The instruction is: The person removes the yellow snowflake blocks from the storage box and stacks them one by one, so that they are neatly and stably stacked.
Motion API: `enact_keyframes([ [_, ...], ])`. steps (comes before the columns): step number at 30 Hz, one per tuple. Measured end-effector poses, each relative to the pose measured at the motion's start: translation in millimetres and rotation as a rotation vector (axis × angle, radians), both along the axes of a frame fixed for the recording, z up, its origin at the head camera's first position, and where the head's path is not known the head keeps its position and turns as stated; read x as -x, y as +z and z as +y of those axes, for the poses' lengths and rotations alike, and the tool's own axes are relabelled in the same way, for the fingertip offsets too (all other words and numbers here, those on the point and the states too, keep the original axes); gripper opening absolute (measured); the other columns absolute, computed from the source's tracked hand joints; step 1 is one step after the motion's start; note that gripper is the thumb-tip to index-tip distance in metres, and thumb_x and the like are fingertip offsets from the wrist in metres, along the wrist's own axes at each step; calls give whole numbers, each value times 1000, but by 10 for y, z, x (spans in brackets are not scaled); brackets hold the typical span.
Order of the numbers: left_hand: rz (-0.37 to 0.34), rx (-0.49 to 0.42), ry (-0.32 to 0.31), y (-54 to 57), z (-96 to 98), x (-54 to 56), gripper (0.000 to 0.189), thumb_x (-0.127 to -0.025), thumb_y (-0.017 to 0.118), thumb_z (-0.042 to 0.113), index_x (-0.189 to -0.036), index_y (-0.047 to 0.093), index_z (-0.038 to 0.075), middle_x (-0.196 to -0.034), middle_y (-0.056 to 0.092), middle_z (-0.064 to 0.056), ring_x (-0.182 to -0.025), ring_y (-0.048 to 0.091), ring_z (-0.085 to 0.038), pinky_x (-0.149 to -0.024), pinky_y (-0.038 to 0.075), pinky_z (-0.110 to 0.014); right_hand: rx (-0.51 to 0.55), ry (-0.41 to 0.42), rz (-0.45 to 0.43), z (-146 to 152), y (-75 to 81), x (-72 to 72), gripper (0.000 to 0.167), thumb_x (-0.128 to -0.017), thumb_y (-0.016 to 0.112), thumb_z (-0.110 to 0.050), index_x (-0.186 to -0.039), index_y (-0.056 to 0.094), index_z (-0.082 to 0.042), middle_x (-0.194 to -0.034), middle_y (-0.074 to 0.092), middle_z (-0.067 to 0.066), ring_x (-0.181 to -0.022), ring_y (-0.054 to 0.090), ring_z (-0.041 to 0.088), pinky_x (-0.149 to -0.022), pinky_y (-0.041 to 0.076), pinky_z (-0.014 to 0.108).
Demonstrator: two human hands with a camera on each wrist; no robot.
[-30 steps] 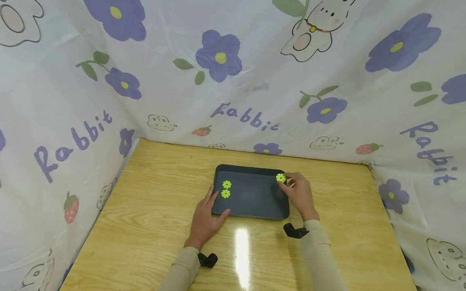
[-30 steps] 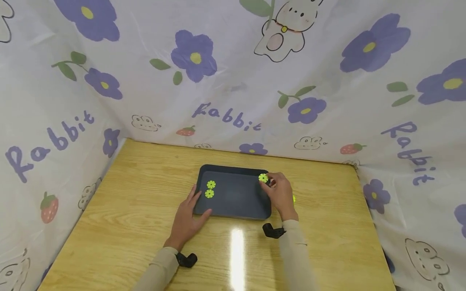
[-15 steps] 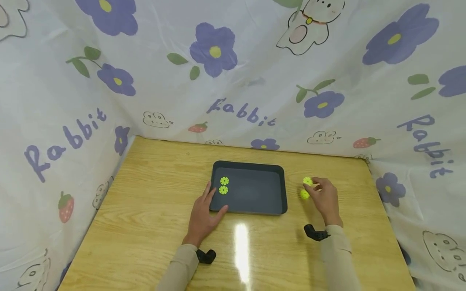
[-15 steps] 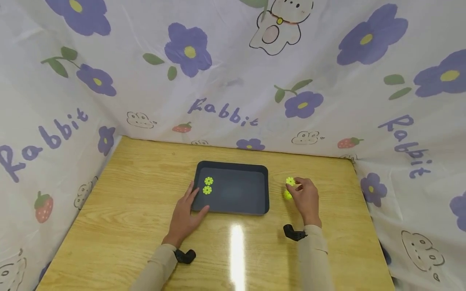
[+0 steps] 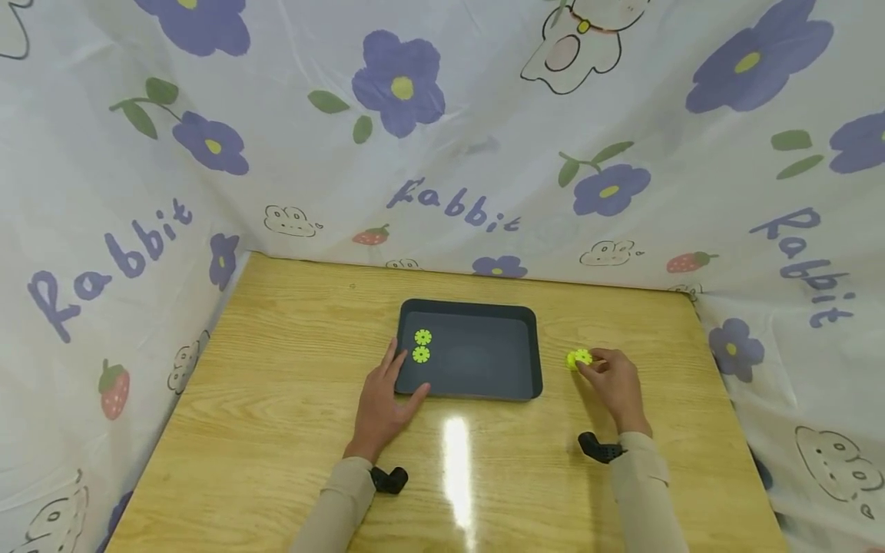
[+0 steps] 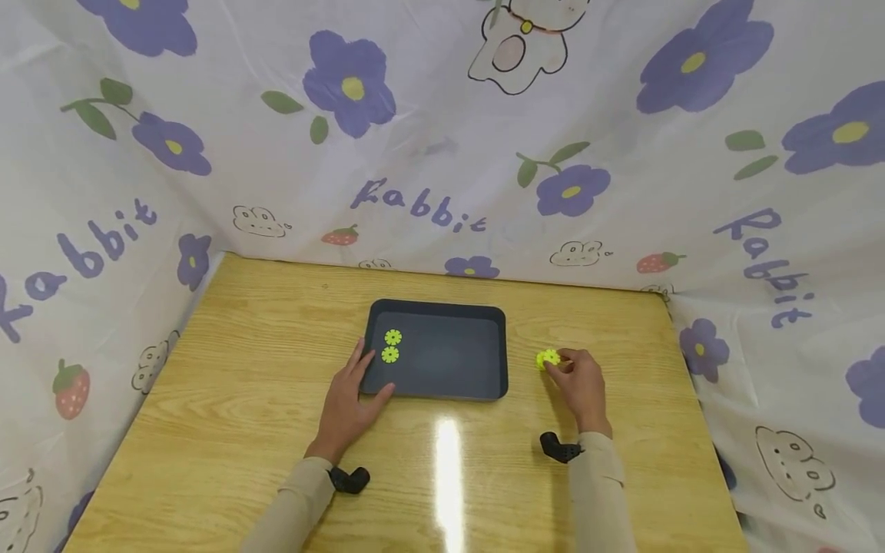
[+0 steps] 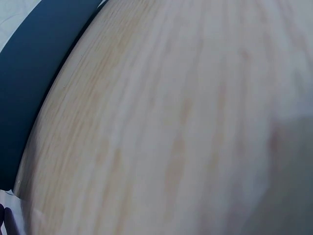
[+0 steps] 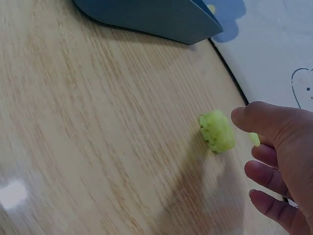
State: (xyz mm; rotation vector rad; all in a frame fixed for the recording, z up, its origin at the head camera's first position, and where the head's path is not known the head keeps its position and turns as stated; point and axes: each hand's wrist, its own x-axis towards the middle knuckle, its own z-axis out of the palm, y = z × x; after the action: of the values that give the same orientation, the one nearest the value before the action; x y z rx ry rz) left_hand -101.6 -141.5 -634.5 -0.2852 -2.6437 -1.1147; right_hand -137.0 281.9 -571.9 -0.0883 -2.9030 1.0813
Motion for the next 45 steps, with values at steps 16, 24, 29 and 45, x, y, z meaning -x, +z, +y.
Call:
enact_keyframes([
  [16, -30, -2, 0, 12, 1, -5, 78, -96, 70, 52, -155, 47, 6, -172, 20, 1, -144, 44, -37, -115, 38, -58, -10, 18, -38, -28, -105, 44, 44, -100, 72, -20, -130, 66, 10, -116, 67, 29, -100, 68, 41, -81, 60, 54],
  [24, -55, -7, -2, 14, 6, -25, 78, -97, 68, 53, -156, 47, 6, -172, 18, 4, -145, 42, -36, -116, 37, -57, -10, 14, -61, -40, -115, 35, 44, -100, 72, -18, -132, 64, 11, -119, 65, 30, -103, 68, 42, -84, 59, 56],
  [29, -57, -6, 1, 28, 1, -15, 77, -97, 69, 52, -155, 47, 6, -172, 17, 6, -145, 42, -35, -116, 37, -56, -4, 16, -60, -48, -114, 46, 43, -99, 72, -17, -131, 65, 11, -119, 66, 30, -103, 68, 43, -85, 59, 57],
  [45, -22, 10, -1, 19, 2, -4, 78, -96, 70, 51, -155, 48, 5, -172, 20, 2, -143, 45, -36, -115, 38, -58, 47, -59, 102, -186, 141, 184, 58, -106, 61, -34, -147, 51, 6, -127, 57, 29, -99, 63, 41, -79, 56, 56],
])
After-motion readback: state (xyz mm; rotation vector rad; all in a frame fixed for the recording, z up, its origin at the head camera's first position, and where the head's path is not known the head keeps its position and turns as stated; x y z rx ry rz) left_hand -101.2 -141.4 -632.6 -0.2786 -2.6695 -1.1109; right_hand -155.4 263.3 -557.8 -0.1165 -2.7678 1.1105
